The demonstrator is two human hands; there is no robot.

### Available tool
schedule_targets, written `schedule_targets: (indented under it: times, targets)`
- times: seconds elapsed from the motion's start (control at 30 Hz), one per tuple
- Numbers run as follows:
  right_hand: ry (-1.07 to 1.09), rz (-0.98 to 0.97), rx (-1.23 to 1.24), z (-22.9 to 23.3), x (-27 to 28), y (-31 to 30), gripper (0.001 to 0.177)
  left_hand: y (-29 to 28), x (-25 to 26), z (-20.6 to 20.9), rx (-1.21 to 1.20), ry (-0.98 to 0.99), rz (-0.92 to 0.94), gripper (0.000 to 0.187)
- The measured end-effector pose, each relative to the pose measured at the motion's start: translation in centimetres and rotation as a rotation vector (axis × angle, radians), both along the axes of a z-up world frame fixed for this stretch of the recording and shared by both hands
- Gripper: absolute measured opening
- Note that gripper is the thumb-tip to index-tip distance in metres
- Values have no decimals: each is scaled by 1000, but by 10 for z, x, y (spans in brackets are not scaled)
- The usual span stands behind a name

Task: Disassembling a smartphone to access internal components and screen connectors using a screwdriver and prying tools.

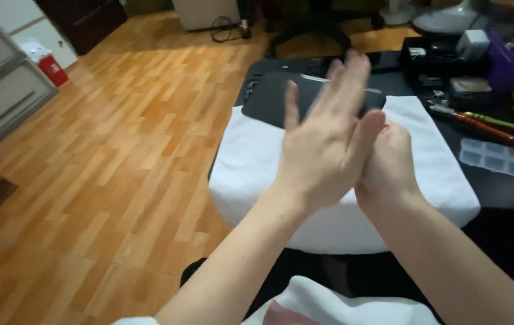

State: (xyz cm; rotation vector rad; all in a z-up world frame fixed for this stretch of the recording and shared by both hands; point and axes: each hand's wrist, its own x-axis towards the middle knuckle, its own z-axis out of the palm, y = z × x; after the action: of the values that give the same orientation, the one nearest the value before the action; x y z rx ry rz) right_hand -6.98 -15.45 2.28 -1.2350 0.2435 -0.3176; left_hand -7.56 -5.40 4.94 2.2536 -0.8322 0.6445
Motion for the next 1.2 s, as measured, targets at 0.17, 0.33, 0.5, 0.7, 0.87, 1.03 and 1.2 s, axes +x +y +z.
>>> schedule_targets:
  times: [0.17,0.33,0.5,0.7,0.87,1.03,1.2]
  targets:
    - [-6,37,189,46,-17,22,16,38,29,-7,222,-32,68,69]
    - [78,-3,128,77,-31,25,27,70,60,-8,236,-94,38,68]
    - [31,-41,104,79,-31,17,14,82,79,-2,194,64,194,77]
    - [-12,-109,244,70,-24,9,20,28,85,17,-394,-197,478,57]
    - [-474,216,556,2,31,-36,27,-12,13,-5,210,-387,-75,74]
    - [98,-55,369,51,-12,-17,14,19,27,-3,248,-293,-194,74]
    - [225,-68,568,81,-29,-12,33,24,37,13,190,-227,-242,71]
